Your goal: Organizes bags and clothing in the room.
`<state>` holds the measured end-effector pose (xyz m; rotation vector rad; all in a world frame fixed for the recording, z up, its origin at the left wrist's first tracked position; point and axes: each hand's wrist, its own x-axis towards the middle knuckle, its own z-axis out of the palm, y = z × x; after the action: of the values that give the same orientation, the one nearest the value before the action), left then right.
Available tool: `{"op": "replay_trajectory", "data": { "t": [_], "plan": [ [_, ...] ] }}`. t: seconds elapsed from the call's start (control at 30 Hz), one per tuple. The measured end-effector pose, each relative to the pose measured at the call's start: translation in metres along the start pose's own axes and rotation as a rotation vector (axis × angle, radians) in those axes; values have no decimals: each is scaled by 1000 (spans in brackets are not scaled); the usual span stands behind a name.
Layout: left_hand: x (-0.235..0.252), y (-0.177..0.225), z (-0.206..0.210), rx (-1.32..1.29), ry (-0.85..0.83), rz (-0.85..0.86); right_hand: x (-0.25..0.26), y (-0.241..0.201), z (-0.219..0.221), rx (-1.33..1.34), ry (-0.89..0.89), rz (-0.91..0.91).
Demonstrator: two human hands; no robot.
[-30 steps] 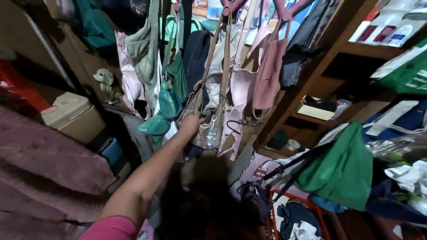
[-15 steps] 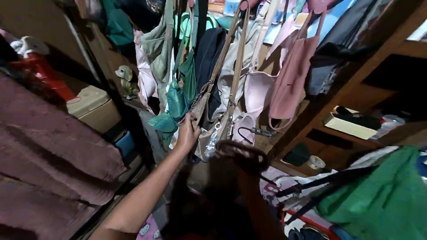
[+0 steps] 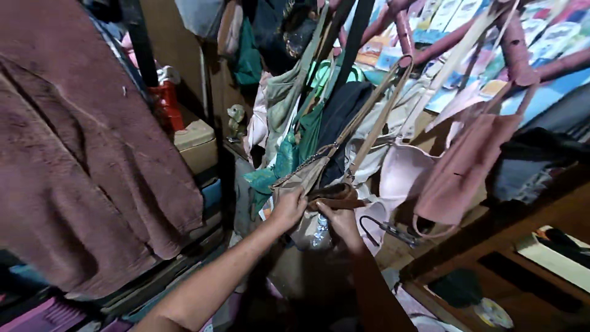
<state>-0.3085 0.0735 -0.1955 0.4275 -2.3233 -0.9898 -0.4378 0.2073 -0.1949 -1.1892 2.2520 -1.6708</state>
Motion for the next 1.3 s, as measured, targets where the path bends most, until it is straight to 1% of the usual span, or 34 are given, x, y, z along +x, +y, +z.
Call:
{"op": "replay_trajectory", "data": {
  "t": [0.07, 0.1, 0.17, 0.2, 0.23, 0.3, 0.43, 0.5, 0.57, 0.6, 0.63, 0.67, 0.7, 0.73, 0.77, 0.8, 0.83, 0.87, 0.9, 0.93, 0.97, 1.0, 1.07, 1.1, 1.13, 1.17, 1.23, 1.3],
  "plan": [
    [-5, 9, -1, 30, -45, 22, 10, -13, 2, -77, -40, 51],
    [-8, 15, -1, 50, -63, 42, 16, -16, 7, -49, -12, 93],
    [-14, 26, -2, 82, -87, 70, 23, -10, 24, 119, 55, 148],
    [-15, 31, -3, 95, -99, 59, 22, -8, 31, 160, 47, 153],
    [-15, 32, -5, 103, -97, 38, 19, -9, 33, 109, -18, 156],
    [-13, 30, -9, 123, -84, -8, 17, -20, 29, -140, -201, 159],
    [-16, 31, -7, 165, -105, -5, 34, -51, 15, -609, -632, 294],
    [-19, 35, -5, 149, -114, -7, 48, -56, 15, -807, -823, 309],
    [-22, 38, -4, 143, -139, -7, 61, -52, 20, -988, -943, 315],
    [-23, 39, -4, 142, -154, 2, 63, -54, 24, -1073, -950, 347],
    [-24, 42, -5, 144, -176, 12, 61, -59, 26, -1118, -899, 401],
    [-26, 46, -5, 151, -207, 17, 54, -65, 25, -1079, -792, 458],
    [-27, 49, -4, 160, -232, 24, 43, -70, 22, -956, -648, 493],
    [-27, 50, -2, 169, -247, 30, 31, -75, 17, -803, -516, 482],
    [-26, 50, -1, 174, -256, 27, 24, -75, 18, -710, -443, 467],
    [-23, 50, -2, 166, -266, 5, 24, -66, 21, -664, -421, 427],
    [-18, 47, -4, 143, -273, -22, 31, -52, 26, -672, -448, 360],
    [-13, 43, -6, 120, -279, -50, 42, -33, 30, -699, -511, 279],
    [-8, 38, -6, 102, -275, -61, 50, -26, 29, -729, -587, 210],
    [-3, 32, -4, 91, -264, -58, 53, -33, 22, -760, -622, 162],
    [0, 27, -3, 87, -252, -50, 51, -42, 11, -759, -559, 123],
    [3, 24, -3, 89, -242, -44, 45, -49, -1, -713, -406, 81],
    [8, 22, -3, 104, -239, -38, 30, -56, -24, -630, 13, 33],
    [9, 22, -3, 115, -245, -38, 26, -55, -34, -620, 193, 32],
    [10, 23, -2, 125, -248, -38, 24, -50, -42, -636, 303, 54],
    [10, 24, -1, 137, -255, -42, 25, -42, -47, -661, 327, 117],
    [9, 27, 1, 162, -269, -50, 32, -26, -52, -649, 214, 270],
    [8, 28, 4, 180, -261, -50, 41, -3, -50, -557, 146, 257]
  ]
}}
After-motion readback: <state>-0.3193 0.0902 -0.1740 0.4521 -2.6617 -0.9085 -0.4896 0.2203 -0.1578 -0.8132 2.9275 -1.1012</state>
